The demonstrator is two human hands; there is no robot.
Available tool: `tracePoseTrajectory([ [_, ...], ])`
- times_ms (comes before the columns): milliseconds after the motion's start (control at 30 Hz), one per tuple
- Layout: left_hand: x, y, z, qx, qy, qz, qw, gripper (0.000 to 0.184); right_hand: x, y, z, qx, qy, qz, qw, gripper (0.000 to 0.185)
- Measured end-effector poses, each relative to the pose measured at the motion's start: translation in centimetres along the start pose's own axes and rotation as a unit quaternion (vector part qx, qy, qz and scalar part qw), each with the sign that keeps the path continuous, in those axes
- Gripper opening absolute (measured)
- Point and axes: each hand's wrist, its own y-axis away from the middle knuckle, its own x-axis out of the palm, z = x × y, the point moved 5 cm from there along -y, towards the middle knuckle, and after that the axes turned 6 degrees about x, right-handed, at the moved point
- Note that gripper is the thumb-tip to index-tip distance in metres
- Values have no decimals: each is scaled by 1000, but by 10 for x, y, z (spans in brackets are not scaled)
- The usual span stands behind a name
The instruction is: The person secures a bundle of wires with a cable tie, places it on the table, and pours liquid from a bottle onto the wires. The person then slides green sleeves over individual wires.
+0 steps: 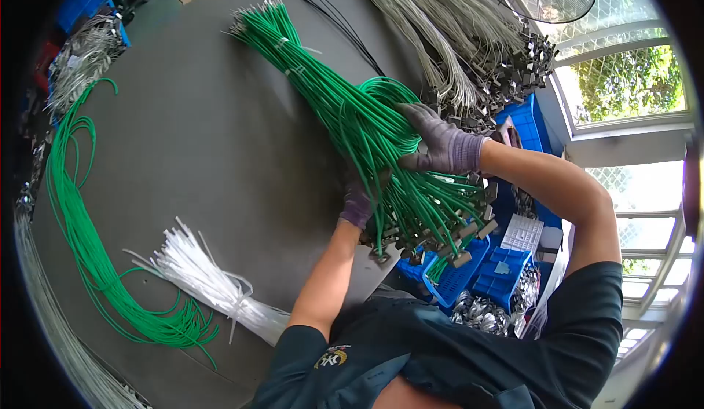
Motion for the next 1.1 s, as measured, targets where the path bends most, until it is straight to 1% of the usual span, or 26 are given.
tracePoseTrajectory([
  [133, 27, -10, 10, 8, -139, 76, 987, 73, -9, -2, -17, -26, -29, 9, 999, 93],
  [200, 49, -20, 15, 13, -230, 124, 965, 74, -17, -4, -34, -35, -46, 18, 998, 89],
  [267, 77, -33, 25, 9, -311, 156, 938, 76, -20, -8, -60, -23, -77, 23, 996, 87],
  [300, 90, -39, 32, 33, -343, 98, 933, 81, -20, -11, -75, -17, -88, 23, 996, 84],
  [367, 108, -51, 28, 53, -371, 40, 926, 87, -19, -16, -98, -33, -105, 13, 994, 82],
  [400, 112, -58, 17, 54, -420, 37, 905, 91, -18, -18, -110, -40, -118, -20, 992, 83],
  [467, 104, -60, -8, 3, -430, -6, 903, 99, -22, -18, -113, -49, -171, -24, 984, 82],
  [500, 104, -56, -6, 2, -429, -2, 903, 99, -21, -15, -116, -37, -161, -21, 986, 78],
  [533, 97, -52, 2, -38, -320, -31, 946, 99, -19, -12, -116, -33, -193, -24, 980, 78],
  [567, 91, -51, 9, -77, -207, -61, 973, 100, -19, -10, -117, -30, -223, -27, 974, 79],
  [600, 77, -50, 13, -78, -208, -61, 973, 100, -20, -7, -116, -11, -194, -32, 980, 79],
  [667, 50, -54, 12, 21, -93, 55, 994, 101, -16, -8, -123, -17, -193, -44, 980, 79],
  [700, 28, -60, 0, 18, -94, 56, 994, 101, -13, -7, -126, -20, -194, -54, 979, 79],
  [733, 0, -73, -21, -50, -79, 29, 995, 103, -12, -8, -127, -2, -196, -44, 980, 81],
  [767, -14, -84, -32, -117, -61, 0, 991, 105, -13, -9, -126, -3, -195, -43, 980, 81],
  [800, -12, -90, -34, -121, -62, 0, 991, 105, -12, -8, -124, -16, -195, -51, 979, 82],
  [833, -8, -103, -44, -37, -1, -50, 998, 107, -14, -10, -121, -31, -192, -59, 979, 83],
  [867, -4, -114, -53, 47, 58, -100, 992, 110, -15, -9, -118, -25, -168, -54, 984, 84],
  [933, 26, -130, -56, 31, -78, -104, 991, 115, -13, -9, -122, -18, -135, -57, 989, 86],
  [967, 42, -137, -46, -8, -114, -106, 988, 113, -8, -10, -125, -38, -151, -68, 985, 89],
  [1000, 50, -139, -40, -16, -120, -105, 987, 113, -4, -9, -129, -33, -136, -72, 988, 89],
  [1033, 56, -142, -37, -23, -185, -90, 978, 109, -1, -11, -134, -31, -119, -78, 989, 88],
  [1067, 60, -148, -33, -25, -251, -72, 965, 104, 6, -13, -141, -46, -147, -82, 985, 85],
  [1100, 60, -150, -35, -5, -235, -83, 969, 97, 10, -11, -144, -31, -156, -82, 984, 82],
])
